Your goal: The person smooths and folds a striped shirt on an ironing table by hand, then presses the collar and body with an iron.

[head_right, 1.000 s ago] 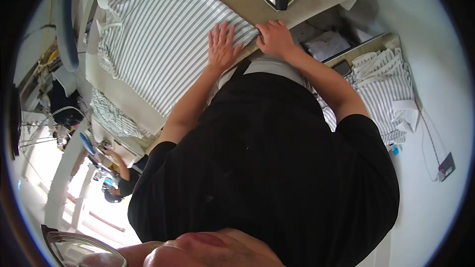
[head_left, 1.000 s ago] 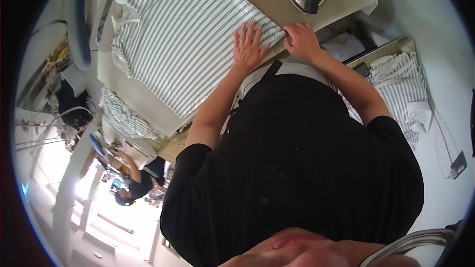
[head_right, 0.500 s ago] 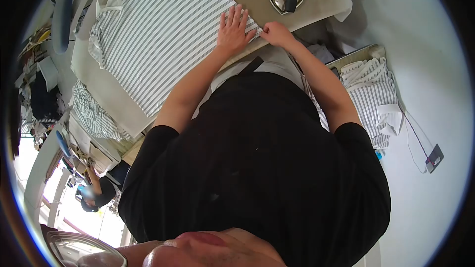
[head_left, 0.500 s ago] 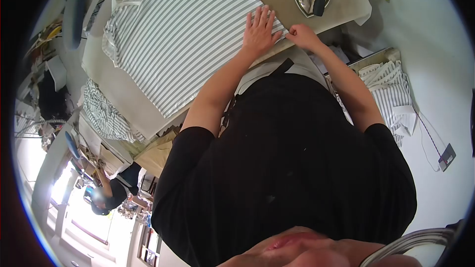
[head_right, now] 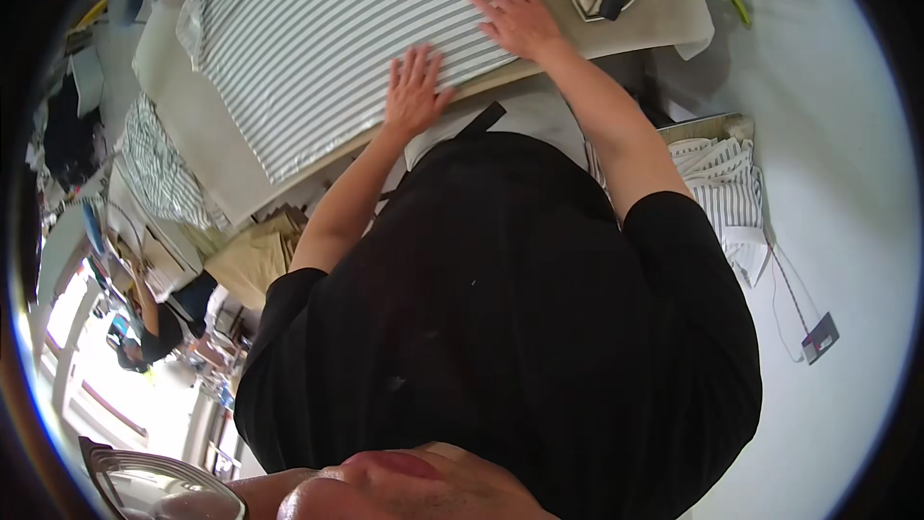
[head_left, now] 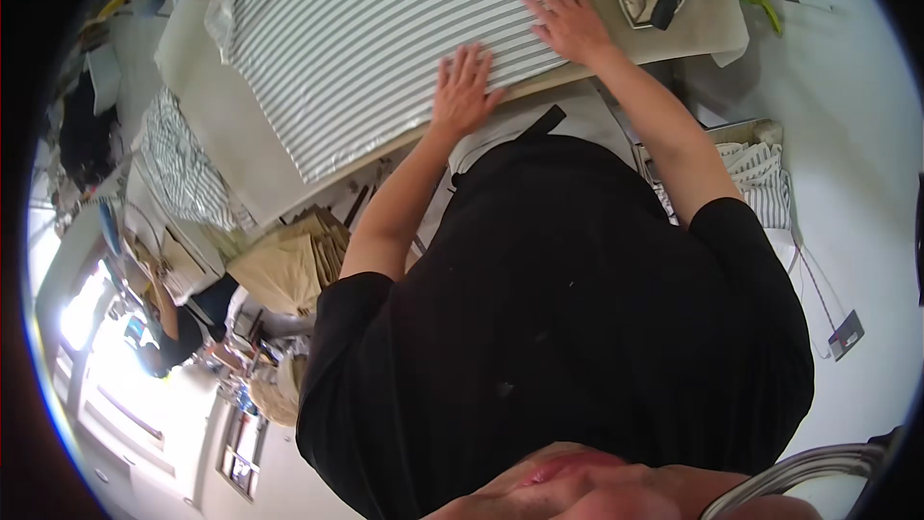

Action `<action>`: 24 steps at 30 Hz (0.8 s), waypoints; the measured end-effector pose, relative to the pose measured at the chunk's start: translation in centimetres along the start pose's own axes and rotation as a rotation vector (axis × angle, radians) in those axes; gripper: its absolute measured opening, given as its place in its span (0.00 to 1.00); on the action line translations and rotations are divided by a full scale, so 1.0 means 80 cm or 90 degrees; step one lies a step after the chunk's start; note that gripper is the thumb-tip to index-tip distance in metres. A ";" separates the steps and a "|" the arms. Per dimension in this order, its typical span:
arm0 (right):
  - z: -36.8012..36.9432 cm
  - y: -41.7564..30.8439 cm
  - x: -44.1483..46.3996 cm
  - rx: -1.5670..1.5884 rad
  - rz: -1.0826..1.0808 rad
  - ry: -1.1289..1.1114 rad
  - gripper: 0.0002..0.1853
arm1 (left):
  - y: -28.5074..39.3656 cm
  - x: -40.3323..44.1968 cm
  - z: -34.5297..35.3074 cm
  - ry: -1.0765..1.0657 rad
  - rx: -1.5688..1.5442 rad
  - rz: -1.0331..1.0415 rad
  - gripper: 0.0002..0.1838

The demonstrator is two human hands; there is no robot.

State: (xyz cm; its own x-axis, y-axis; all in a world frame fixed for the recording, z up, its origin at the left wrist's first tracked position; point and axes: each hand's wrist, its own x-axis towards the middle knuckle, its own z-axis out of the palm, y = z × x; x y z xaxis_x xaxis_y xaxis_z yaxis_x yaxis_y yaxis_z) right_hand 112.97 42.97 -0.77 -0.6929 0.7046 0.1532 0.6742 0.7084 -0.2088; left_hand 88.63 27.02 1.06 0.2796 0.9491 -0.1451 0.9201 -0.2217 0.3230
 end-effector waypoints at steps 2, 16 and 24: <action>-0.015 0.009 -0.007 -0.027 -0.003 -0.037 0.28 | -0.037 -0.062 -0.006 -0.012 0.020 -0.036 0.39; 0.024 -0.223 0.033 0.011 -0.058 -0.088 0.31 | -0.173 -0.189 -0.027 0.124 0.046 -0.329 0.39; 0.017 -0.160 -0.036 -0.121 0.028 -0.120 0.33 | -0.310 -0.348 -0.018 0.117 0.076 -0.522 0.40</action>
State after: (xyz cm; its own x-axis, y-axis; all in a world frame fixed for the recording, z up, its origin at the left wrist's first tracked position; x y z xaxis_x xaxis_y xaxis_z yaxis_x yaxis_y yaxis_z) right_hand 105.96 31.82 0.17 -0.6852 0.7273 -0.0390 0.7283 0.6849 -0.0229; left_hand 57.66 6.40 -1.56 -0.5277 0.8390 -0.1327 0.8381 0.5397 0.0793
